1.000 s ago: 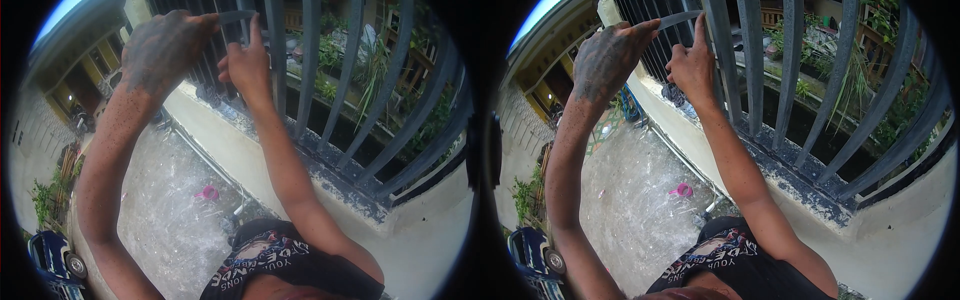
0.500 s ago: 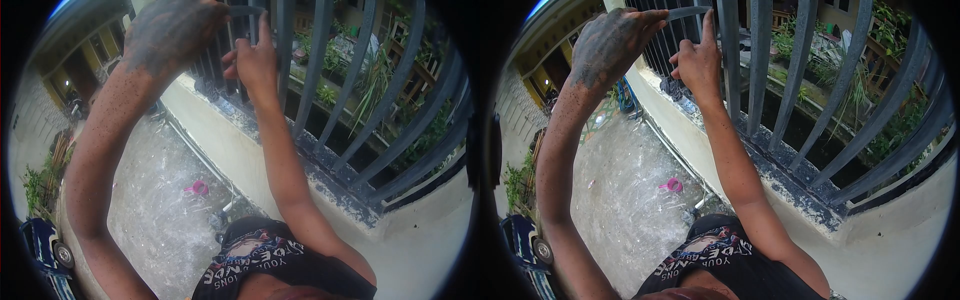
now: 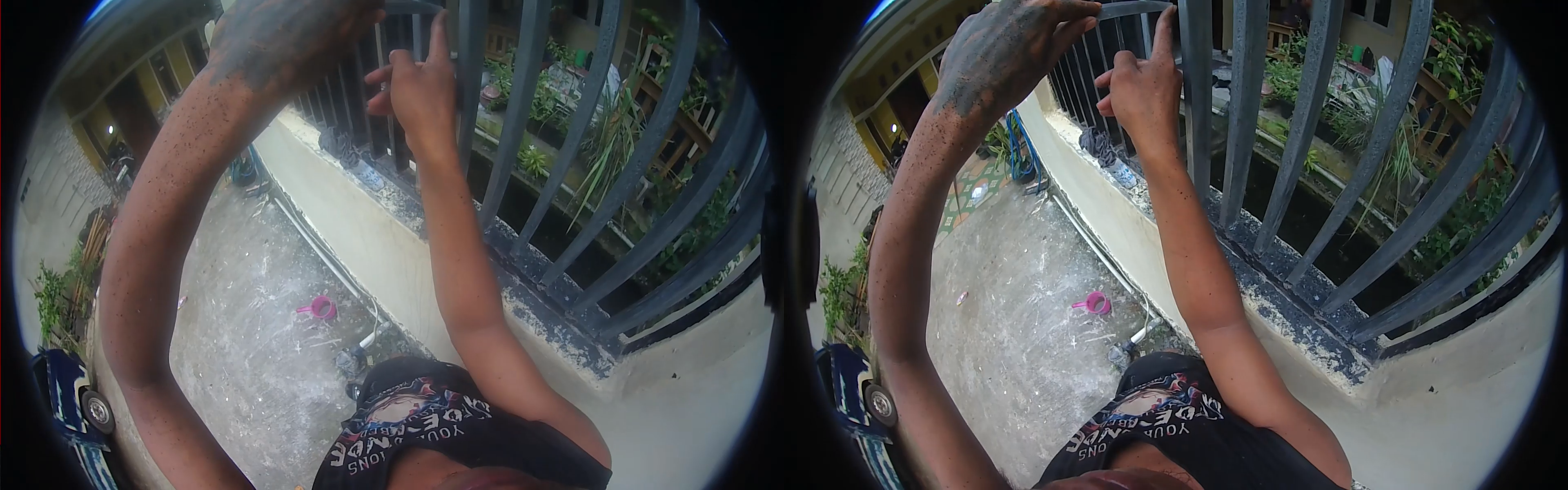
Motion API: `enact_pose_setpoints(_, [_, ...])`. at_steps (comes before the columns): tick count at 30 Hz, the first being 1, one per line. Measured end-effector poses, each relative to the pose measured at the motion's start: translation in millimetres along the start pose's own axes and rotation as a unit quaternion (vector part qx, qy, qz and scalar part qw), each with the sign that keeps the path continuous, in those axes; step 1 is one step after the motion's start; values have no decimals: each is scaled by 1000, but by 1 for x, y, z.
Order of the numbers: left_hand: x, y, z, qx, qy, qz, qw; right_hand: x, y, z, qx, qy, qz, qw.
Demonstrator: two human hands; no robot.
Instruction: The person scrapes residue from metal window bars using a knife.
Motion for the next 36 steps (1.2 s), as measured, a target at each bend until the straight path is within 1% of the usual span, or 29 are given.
enact_pose_setpoints(2, [1, 1, 2, -12, 12, -3, 1000, -1, 1, -4, 2, 2, -19, 1000])
enact_pose_setpoints(4, [13, 3, 11, -30, 12, -85, 996, 6, 1, 1, -6, -1, -18, 1000])
enact_pose_setpoints(5, [15, 4, 10, -30, 12, -85, 996, 8, 1, 4, -10, -7, -6, 1000])
enact_pose_setpoints(7, [12, 1, 6, -70, 39, -89, 993, 4, -1, 1, -11, -8, 6, 1000])
enact_pose_setpoints(8, [10, -1, 7, -92, 53, -89, 990, -2, -1, -3, -3, -7, -24, 1000])
enact_pose_setpoints(9, [4, -2, 7, -93, 56, -86, 990, -5, -1, -5, 4, -8, -53, 999])
enact_pose_setpoints(11, [0, 9, 5, 22, -25, 0, 999, -9, -1, -4, 2, -9, -52, 999])
enact_pose_setpoints(12, [0, 7, 7, 22, -19, 3, 1000, -9, -1, -4, 1, -9, -55, 998])
enact_pose_setpoints(14, [-1, -2, 9, -24, 14, -39, 999, 0, -2, -1, -2, -4, -48, 999])
enact_pose_setpoints(15, [-2, -5, 10, -61, 33, -37, 997, 2, -3, 3, -5, -10, -44, 999])
enact_pose_setpoints(16, [1, -3, 5, -60, 35, -37, 997, 1, -4, 6, -7, -15, -41, 999])
enact_pose_setpoints(18, [-7, -9, -4, -124, 102, -36, 986, -14, -5, 1, -4, -14, -58, 998])
enact_pose_setpoints(19, [-9, -1, -1, -37, 33, -12, 999, -19, -5, -2, 0, -15, -75, 997])
enact_pose_setpoints(20, [-13, -3, -3, -37, 37, -11, 999, -24, -4, -8, -6, 18, -82, 996])
enact_pose_setpoints(23, [-15, 1, -3, 5, 15, 27, 1000, -18, -6, -6, -14, 14, -92, 996])
enact_pose_setpoints(24, [-11, 3, 2, 5, 17, 28, 999, -12, -6, 1, -14, 2, -75, 997])
enact_pose_setpoints(26, [-7, 0, 10, -69, 54, -35, 996, -7, -7, 4, -14, -9, -60, 998])
enact_pose_setpoints(27, [-10, -4, 6, -123, 54, -23, 991, -10, -8, 3, -9, -5, -52, 999])
enact_pose_setpoints(28, [-14, -6, 3, -123, 54, -24, 991, -13, -9, 4, -5, -3, -44, 999])
enact_pose_setpoints(29, [-16, -2, -1, -69, 42, -11, 997, -17, -10, 0, 1, -15, -77, 997])
enact_pose_setpoints(30, [-13, 7, -1, -15, 31, 1, 999, -18, -10, -4, -2, -16, -76, 997])
enact_pose_setpoints(31, [-13, 11, -4, -22, 21, -27, 999, -22, -9, -9, -8, 4, -86, 996])
enact_pose_setpoints(32, [-12, 10, 0, -23, 23, -26, 999, -25, -8, -11, -14, 24, -95, 995])
enact_pose_setpoints(34, [-5, 13, 9, 18, 25, -6, 1000, -18, -7, -4, -16, 17, -91, 996])
enact_pose_setpoints(35, [-5, 11, 8, 18, 22, -6, 1000, -11, -8, 3, -15, 3, -70, 997])
enact_pose_setpoints(36, [-8, 4, 7, -26, 32, -5, 999, -6, -8, 6, -14, -10, -48, 999])
Point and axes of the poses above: each hand's wrist, its own z-axis away from the middle knuckle, its own y-axis out of the back of the hand, x = y × z, the point moved 7 cm from there along -z, towards the middle knuckle, and after that the axes turned 4 degrees about -y, right-handed, at the moved point
